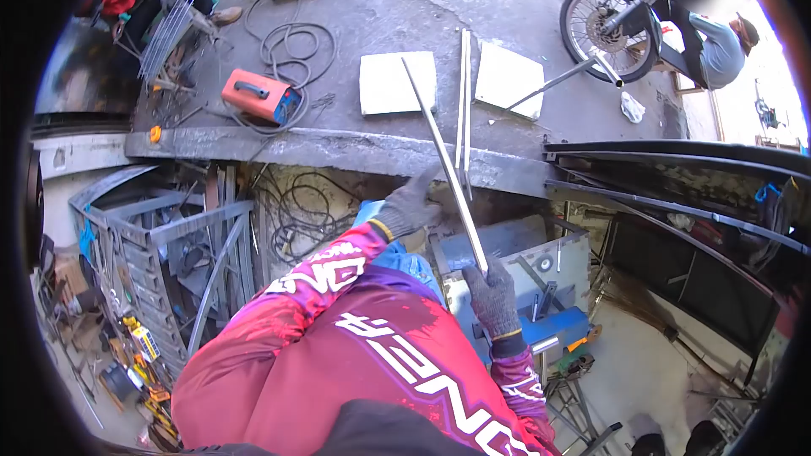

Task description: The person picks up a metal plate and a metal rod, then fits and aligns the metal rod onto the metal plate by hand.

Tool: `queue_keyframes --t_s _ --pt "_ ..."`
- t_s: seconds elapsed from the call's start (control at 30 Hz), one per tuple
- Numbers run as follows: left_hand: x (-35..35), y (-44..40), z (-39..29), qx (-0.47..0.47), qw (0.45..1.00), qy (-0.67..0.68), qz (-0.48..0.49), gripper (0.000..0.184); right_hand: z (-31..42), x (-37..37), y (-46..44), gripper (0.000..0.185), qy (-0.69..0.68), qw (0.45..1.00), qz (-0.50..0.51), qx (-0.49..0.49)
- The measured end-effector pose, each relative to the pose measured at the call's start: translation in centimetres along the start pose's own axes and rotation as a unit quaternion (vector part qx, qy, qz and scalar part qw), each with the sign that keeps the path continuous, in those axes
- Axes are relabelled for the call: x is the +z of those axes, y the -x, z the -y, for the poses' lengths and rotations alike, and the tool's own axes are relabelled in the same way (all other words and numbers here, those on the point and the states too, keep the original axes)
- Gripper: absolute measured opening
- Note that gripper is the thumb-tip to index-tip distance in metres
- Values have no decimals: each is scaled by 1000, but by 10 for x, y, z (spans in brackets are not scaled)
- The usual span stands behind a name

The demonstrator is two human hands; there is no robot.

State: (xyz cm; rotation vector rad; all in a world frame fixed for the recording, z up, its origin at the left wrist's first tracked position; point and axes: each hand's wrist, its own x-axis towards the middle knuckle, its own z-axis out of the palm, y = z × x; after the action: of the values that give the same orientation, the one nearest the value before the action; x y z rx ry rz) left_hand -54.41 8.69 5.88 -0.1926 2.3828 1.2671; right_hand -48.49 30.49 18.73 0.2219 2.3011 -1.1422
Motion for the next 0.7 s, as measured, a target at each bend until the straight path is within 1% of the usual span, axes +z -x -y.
queue_keyframes --t_s 0.03,0.1,0.13,0.17,0.23,0.27,0.3,0.33,0.37,0.43,0.47,0.5,0.53,0.57,0.6,0.63,0.67,0.7 --pt "4 -6 -1 -5 1000 3 -4 74 4 0 4 26 3 1000 6 -2" --pt "7 -9 3 50 996 63 -42 81 13 -3 10 26 19 998 -4 52" --pt "2 -8 4 40 996 66 -44 81 24 -7 10 27 56 998 0 12" --pt "-5 -9 3 35 995 65 -61 82 25 -8 8 27 6 995 11 102" --pt "-17 -17 3 32 994 73 -73 82 38 -12 1 27 96 993 13 67" --pt "-23 -26 6 56 995 47 -69 83 49 -11 -4 27 101 992 12 68" --pt "-33 -34 9 79 995 20 -64 84 64 -10 -9 27 133 990 23 41" --pt "-44 -38 5 79 993 26 -81 73 78 -8 -14 26 166 985 36 14" --pt "-49 -51 10 75 993 31 -84 73 88 -5 -18 26 171 984 40 13" --pt "-51 -84 32 15 991 131 23 50 106 6 -24 24 163 986 43 0" --pt "-18 -106 64 43 999 15 10 44 122 14 -28 21 134 988 55 45" --pt "-8 -111 80 22 999 -44 -9 39 138 20 -28 18 110 987 78 88" --pt "1 -117 95 0 994 -102 -26 34 156 26 -30 17 136 985 88 58" --pt "-8 -113 92 -47 993 -98 -50 31 168 31 -32 16 161 983 88 29" --pt "1 -113 102 -53 993 -67 -87 27 163 31 -37 16 169 979 115 16" --pt "5 -114 111 -50 991 -36 -121 24 154 27 -45 17 212 968 114 -66" --pt "-63 -72 76 -43 995 -6 -86 24 150 22 -55 18 252 951 108 -147" --pt "-63 -73 82 -62 995 -22 -74 28 157 16 -65 18 257 947 118 -155"
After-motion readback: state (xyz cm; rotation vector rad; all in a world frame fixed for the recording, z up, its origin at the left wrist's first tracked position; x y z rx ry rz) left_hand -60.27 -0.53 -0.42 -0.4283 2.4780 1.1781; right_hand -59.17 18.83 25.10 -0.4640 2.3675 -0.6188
